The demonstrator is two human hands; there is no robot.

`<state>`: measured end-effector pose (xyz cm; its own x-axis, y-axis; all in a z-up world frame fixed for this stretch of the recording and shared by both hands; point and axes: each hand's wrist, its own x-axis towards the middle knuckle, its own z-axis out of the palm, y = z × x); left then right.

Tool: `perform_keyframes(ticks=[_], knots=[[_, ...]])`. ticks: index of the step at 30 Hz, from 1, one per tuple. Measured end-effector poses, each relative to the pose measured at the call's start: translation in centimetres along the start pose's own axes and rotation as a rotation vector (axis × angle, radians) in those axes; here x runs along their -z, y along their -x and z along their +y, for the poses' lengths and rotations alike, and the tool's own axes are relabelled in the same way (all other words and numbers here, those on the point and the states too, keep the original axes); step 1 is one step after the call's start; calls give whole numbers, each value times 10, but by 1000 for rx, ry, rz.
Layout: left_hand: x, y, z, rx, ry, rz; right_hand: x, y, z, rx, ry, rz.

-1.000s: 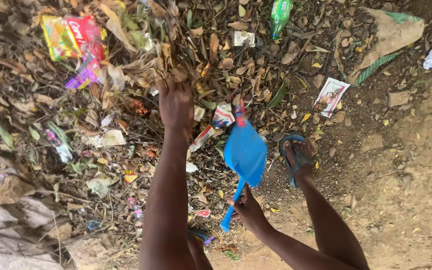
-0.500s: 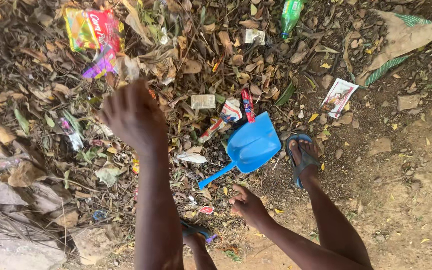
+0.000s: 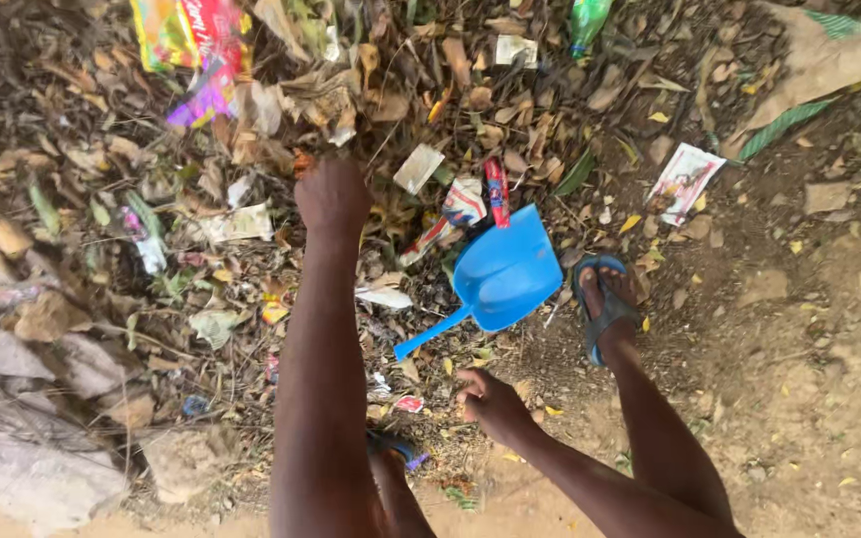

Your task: The person picks up trash and dry leaves from a dirt ground using their hands and a bundle of sticks. They collect litter such as plastic wrappers and scoop debris into a blue dustpan.

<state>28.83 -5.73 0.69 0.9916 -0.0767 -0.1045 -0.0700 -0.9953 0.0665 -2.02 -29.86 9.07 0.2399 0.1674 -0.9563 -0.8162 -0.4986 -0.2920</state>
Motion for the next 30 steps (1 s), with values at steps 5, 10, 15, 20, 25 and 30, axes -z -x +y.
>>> perform_keyframes(ticks=[5,10,15,20,25,30], knots=[[106,-1,-7,244,461,299,-2,4,-11,-49,109,19],[181,15,-17,295,604,452,-11,-3,-10,15,161,10],[172,34,-44,525,817,543,-14,-9,-4,78,236,38],[150,79,-54,604,1399,601,-15,-17,-12,59,206,49],[155,124,-40,867,1617,527,-11,-22,-16,187,89,85],[135,152,-15,874,1815,545,-4,-22,-33,143,116,176]])
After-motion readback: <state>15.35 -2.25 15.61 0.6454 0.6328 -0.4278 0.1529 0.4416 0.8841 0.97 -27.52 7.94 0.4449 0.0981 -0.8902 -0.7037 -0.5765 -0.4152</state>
